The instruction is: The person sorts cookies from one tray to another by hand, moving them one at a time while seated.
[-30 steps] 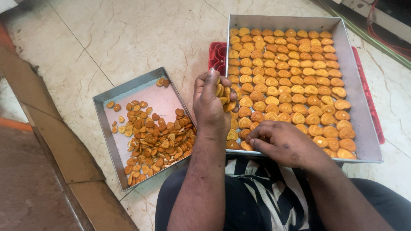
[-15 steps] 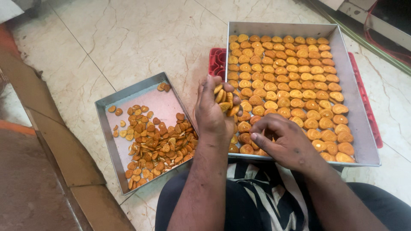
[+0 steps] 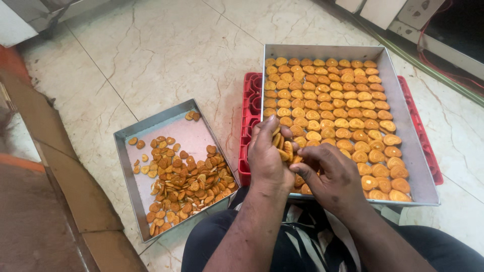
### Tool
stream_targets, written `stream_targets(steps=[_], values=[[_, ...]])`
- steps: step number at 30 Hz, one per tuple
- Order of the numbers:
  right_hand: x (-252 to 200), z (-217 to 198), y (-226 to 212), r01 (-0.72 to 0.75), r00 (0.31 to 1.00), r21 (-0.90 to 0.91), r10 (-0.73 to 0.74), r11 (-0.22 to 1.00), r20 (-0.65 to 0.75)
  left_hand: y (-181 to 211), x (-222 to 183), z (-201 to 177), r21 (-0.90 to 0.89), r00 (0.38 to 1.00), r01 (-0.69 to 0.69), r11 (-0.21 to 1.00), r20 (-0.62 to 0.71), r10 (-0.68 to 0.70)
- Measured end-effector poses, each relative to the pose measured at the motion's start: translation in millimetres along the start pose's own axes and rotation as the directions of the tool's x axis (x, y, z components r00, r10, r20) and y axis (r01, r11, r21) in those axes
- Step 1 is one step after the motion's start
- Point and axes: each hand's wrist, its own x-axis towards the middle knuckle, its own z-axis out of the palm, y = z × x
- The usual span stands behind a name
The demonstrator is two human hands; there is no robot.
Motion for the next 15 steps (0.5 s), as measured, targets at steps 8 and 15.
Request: stream_targets(steps=[8,15], values=[[-1,6,1,-0.122,0.993,0.012,0.122,0.992,0.006,0,-1,3,-0.035,1.000,0.000,0.999,-0.009,0.000],[6,-17,34,-0.455,0.890,0.316,0.423,0.832,0.168,27,8,-7,-0.140,0.988,-0.075,0.987,0.121,0.092]])
